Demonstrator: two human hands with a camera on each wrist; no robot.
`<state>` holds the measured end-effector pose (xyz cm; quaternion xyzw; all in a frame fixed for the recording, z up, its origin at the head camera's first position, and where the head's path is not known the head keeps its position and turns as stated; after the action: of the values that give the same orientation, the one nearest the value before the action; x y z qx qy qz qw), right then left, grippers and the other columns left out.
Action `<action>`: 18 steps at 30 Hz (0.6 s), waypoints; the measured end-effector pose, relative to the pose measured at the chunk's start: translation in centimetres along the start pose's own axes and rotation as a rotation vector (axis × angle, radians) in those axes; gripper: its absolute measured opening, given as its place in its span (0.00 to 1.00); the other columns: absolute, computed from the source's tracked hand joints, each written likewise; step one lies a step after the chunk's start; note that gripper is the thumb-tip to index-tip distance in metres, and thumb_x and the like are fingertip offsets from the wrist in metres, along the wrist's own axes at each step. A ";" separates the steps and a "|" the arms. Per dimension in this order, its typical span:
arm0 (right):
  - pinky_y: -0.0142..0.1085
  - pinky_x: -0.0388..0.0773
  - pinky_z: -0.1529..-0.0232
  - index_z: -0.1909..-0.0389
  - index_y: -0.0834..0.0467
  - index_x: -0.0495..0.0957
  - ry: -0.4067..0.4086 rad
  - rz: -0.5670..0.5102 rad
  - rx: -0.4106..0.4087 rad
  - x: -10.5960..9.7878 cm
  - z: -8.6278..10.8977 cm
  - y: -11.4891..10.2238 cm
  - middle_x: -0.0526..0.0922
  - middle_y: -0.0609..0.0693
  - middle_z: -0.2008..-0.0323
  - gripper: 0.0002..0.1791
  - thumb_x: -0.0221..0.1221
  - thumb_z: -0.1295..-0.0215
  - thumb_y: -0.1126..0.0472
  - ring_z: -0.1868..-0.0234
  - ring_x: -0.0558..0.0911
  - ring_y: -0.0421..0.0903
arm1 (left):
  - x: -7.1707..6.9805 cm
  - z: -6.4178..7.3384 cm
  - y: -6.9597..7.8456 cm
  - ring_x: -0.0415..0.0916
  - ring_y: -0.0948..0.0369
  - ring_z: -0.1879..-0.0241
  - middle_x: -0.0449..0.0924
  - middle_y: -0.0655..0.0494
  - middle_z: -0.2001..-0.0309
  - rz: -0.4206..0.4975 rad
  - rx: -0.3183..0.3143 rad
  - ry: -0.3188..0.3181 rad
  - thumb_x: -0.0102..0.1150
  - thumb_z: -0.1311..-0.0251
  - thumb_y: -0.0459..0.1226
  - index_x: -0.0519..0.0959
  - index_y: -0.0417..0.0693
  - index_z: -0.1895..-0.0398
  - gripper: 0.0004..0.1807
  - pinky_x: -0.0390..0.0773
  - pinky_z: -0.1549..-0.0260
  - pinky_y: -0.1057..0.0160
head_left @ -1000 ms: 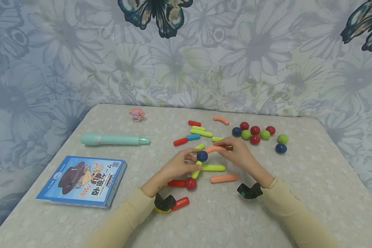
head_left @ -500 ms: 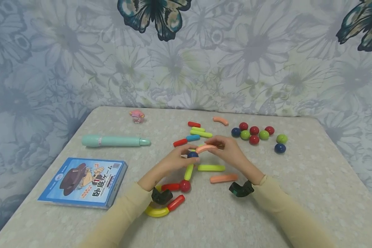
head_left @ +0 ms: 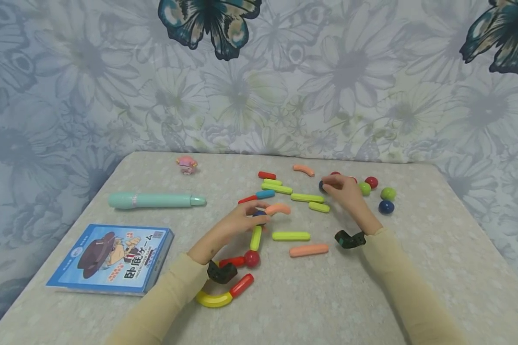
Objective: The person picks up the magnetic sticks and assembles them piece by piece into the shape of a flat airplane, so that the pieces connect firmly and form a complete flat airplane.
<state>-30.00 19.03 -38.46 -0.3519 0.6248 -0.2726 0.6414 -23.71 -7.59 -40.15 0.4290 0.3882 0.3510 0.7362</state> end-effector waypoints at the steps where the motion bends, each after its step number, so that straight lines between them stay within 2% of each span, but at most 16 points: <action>1: 0.48 0.71 0.52 0.46 0.63 0.75 0.012 -0.002 0.009 -0.3 0.1 0.4 0.77 0.59 0.49 0.17 0.55 0.32 0.60 0.50 0.74 0.54 | 0.0 -0.1 0.0 0.70 0.55 0.56 0.71 0.49 0.47 0.005 -0.007 -0.001 0.60 0.40 0.45 0.69 0.52 0.38 0.27 0.70 0.59 0.58; 4: 0.47 0.71 0.52 0.47 0.61 0.76 0.037 -0.013 0.022 -0.9 0.6 1.3 0.77 0.57 0.50 0.16 0.55 0.32 0.59 0.50 0.74 0.53 | -0.1 -0.4 0.0 0.71 0.57 0.62 0.76 0.50 0.59 0.009 0.006 0.007 0.59 0.40 0.47 0.74 0.49 0.44 0.22 0.67 0.60 0.58; 8: 0.43 0.71 0.53 0.48 0.61 0.76 0.105 -0.021 0.017 -1.9 1.1 2.1 0.78 0.57 0.51 0.16 0.55 0.33 0.59 0.52 0.75 0.51 | -0.3 -0.6 0.1 0.70 0.58 0.68 0.74 0.51 0.73 0.015 0.019 0.014 0.60 0.41 0.50 0.76 0.43 0.57 0.20 0.64 0.61 0.59; 13: 0.39 0.72 0.57 0.49 0.64 0.77 0.218 -0.022 0.032 -3.3 1.4 2.8 0.79 0.59 0.53 0.15 0.56 0.33 0.62 0.54 0.75 0.51 | -0.2 -0.8 0.0 0.69 0.59 0.69 0.73 0.53 0.73 0.057 0.034 0.002 0.58 0.39 0.49 0.76 0.39 0.62 0.20 0.66 0.62 0.61; 18: 0.41 0.72 0.60 0.48 0.64 0.76 0.205 0.083 0.046 -3.4 0.8 3.3 0.79 0.60 0.55 0.16 0.57 0.34 0.62 0.56 0.76 0.54 | -0.2 -1.1 -0.4 0.69 0.59 0.70 0.73 0.54 0.72 0.104 0.025 0.012 0.57 0.39 0.51 0.77 0.41 0.67 0.20 0.68 0.64 0.63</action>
<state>-29.77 23.75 -39.04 -0.2812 0.6946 -0.2948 0.5929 -24.64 -7.52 -40.79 0.4557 0.3741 0.3866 0.7092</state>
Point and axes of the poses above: each hand's wrist, its own z-axis away from the middle knuckle, its own x-axis out of the palm, y = z × x, the point moved 6 cm from there along -z, towards the middle knuckle
